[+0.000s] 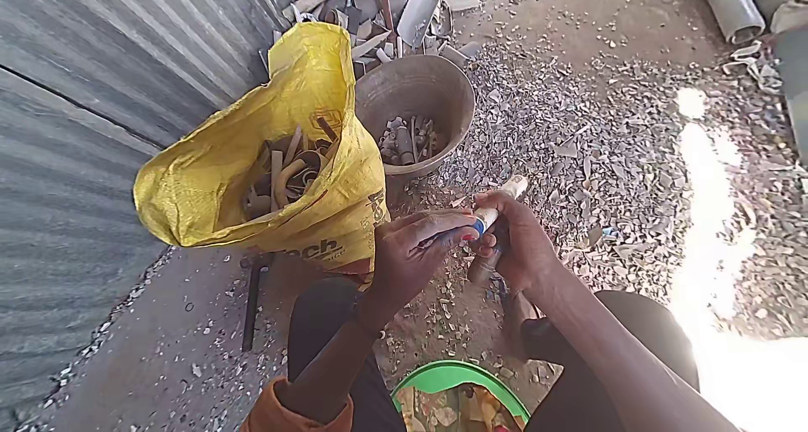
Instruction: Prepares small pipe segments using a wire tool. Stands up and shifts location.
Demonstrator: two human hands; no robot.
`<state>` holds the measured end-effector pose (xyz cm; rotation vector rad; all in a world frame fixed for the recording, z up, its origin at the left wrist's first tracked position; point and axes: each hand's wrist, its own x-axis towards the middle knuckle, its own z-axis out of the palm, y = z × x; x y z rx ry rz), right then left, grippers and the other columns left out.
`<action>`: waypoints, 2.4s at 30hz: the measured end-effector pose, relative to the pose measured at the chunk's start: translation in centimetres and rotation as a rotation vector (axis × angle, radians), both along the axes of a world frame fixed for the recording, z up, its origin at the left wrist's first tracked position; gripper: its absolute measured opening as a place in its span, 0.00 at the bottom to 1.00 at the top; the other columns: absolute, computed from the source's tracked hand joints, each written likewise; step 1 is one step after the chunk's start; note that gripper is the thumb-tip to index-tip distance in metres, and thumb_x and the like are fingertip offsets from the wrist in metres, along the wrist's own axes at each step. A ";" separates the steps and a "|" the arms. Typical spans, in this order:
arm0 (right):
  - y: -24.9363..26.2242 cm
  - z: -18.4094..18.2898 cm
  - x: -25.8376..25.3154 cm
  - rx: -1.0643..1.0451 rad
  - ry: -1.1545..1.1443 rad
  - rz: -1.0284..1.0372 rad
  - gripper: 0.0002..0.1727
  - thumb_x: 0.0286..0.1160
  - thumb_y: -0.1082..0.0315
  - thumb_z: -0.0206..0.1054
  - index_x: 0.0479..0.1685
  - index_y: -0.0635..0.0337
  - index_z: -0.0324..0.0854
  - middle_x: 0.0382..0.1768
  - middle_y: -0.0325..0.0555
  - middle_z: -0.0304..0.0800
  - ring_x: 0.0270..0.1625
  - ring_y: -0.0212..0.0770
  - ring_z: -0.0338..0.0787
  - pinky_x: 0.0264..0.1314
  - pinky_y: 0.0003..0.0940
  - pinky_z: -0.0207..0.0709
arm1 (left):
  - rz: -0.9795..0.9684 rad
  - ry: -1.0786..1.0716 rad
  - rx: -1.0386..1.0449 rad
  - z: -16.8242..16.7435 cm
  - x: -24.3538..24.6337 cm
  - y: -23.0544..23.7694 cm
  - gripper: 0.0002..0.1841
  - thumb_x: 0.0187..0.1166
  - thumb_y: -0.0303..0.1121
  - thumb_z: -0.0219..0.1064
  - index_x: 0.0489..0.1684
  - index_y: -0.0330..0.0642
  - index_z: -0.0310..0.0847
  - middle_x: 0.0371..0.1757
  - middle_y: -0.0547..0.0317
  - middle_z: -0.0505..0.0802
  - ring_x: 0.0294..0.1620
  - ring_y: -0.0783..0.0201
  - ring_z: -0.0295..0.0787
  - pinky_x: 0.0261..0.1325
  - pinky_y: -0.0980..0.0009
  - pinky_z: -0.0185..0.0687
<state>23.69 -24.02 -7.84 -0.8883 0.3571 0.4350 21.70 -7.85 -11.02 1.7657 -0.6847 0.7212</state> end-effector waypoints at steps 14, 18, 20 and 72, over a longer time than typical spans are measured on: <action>-0.1 -1.4 -0.3 0.048 -0.508 0.031 0.10 0.65 0.75 0.59 0.22 0.50 0.77 0.16 0.38 0.81 0.14 0.26 0.79 0.18 0.19 0.76 | 0.021 0.647 -0.556 1.6 -1.4 -2.5 0.10 0.90 0.27 0.52 0.41 0.45 0.79 0.31 0.68 0.93 0.32 0.72 0.94 0.42 0.74 0.94; -0.2 -1.6 -0.2 0.024 -0.776 0.121 0.08 0.59 0.74 0.70 0.22 0.48 0.81 0.19 0.33 0.83 0.17 0.22 0.80 0.20 0.17 0.78 | 0.041 0.973 -0.824 3.0 -1.3 -2.9 0.12 0.93 0.30 0.49 0.41 0.42 0.77 0.26 0.63 0.91 0.26 0.73 0.92 0.33 0.78 0.90; -0.1 -1.8 -0.3 -0.011 -0.952 0.170 0.08 0.59 0.73 0.73 0.24 0.48 0.82 0.23 0.28 0.83 0.25 0.20 0.82 0.29 0.17 0.79 | 0.029 1.146 -0.953 2.8 -1.0 -2.8 0.13 0.93 0.35 0.51 0.41 0.40 0.79 0.26 0.60 0.89 0.25 0.72 0.89 0.31 0.78 0.89; -0.2 -0.7 0.0 -0.325 -1.425 -0.033 0.04 0.65 0.69 0.80 0.34 0.55 0.91 0.38 0.32 0.85 0.48 0.20 0.82 0.52 0.13 0.76 | -0.369 1.325 -0.906 2.4 0.2 0.9 0.23 0.95 0.49 0.40 0.58 0.48 0.80 0.35 0.58 0.92 0.30 0.68 0.93 0.35 0.76 0.92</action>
